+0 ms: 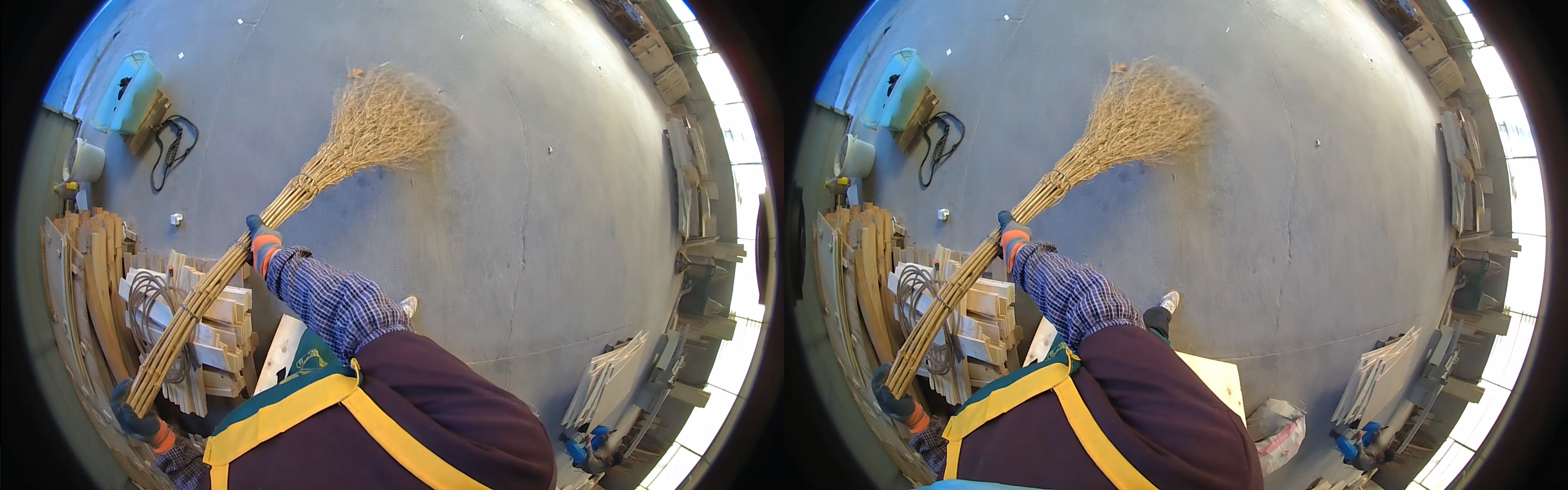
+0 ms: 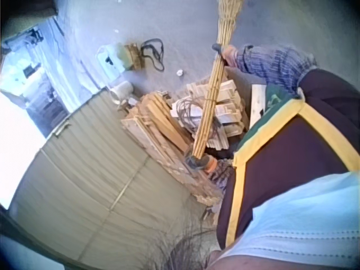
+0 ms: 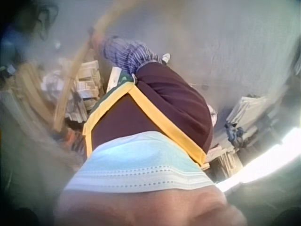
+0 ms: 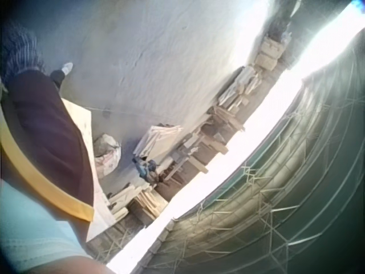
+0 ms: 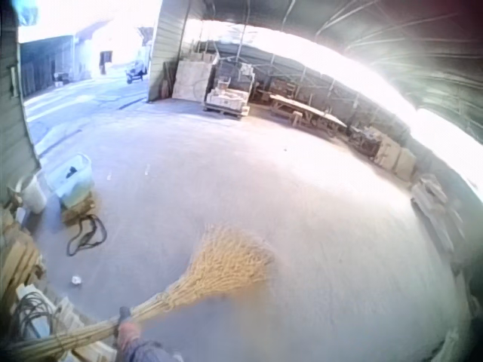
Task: The person sweeps a concrete floor in a workshop using a traditional straw broom. They move debris and dust across the floor in broad strokes, navigating around stacked materials and a workbench.
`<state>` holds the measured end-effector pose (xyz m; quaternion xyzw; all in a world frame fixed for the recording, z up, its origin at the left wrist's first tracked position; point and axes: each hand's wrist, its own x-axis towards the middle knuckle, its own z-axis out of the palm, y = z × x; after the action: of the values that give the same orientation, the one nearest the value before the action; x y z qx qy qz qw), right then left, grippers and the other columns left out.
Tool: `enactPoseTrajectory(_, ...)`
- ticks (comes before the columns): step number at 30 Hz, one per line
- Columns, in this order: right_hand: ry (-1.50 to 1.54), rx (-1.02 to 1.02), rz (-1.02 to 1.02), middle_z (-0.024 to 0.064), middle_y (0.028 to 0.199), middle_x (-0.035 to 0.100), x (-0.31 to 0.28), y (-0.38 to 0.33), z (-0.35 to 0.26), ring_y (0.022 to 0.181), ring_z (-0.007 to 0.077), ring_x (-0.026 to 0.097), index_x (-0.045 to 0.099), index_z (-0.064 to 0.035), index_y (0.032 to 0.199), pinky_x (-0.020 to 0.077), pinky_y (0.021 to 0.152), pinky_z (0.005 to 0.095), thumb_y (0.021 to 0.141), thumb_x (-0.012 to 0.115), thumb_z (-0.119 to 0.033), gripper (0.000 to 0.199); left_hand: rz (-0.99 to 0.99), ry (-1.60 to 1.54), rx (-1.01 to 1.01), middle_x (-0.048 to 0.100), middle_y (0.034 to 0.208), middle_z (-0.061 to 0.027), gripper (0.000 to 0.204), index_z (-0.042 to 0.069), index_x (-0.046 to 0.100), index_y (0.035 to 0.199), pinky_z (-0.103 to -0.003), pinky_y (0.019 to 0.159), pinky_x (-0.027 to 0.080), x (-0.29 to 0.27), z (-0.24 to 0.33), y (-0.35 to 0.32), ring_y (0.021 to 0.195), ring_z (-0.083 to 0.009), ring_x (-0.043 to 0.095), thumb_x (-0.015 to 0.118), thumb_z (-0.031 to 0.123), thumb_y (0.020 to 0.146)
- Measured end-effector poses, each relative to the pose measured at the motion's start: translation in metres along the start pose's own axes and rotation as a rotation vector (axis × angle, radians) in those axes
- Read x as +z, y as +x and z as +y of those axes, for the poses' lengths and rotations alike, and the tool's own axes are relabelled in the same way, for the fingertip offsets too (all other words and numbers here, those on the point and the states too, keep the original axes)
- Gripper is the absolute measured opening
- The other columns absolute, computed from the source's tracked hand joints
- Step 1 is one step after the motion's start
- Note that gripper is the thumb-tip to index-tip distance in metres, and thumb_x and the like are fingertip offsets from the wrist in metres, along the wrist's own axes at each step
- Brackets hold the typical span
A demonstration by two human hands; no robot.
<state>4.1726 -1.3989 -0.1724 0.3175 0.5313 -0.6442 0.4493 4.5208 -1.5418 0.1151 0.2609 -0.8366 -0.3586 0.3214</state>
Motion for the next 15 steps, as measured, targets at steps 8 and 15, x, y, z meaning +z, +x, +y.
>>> enactPoseTrajectory(8,0.273,-0.114,0.174,0.0108,0.078,0.061,-0.054,-0.047,-0.033,0.061,0.0216,0.055,0.059,0.0018,0.096,0.0463,0.057,0.0378,0.075,0.073,-0.037,0.046,0.038,-0.029,-0.048,0.058,0.100,-0.0163,0.044,-0.004,0.056,0.102,-0.039,0.082,0.048,0.044,-0.002,-0.030,0.090,-0.0281,0.059,0.032,0.032,0.093)
enactPoseTrajectory(15,0.756,-0.129,0.218,0.0108,0.079,0.059,-0.219,-0.029,-0.049,0.065,0.0252,0.058,0.055,0.0001,0.097,0.0532,0.060,0.0433,0.078,0.073,-0.027,0.038,-0.116,-0.278,-0.023,0.058,0.096,-0.0149,0.040,-0.002,0.056,0.096,-0.039,0.082,0.045,0.159,0.062,-0.006,0.089,-0.0266,0.056,0.041,0.034,0.089)
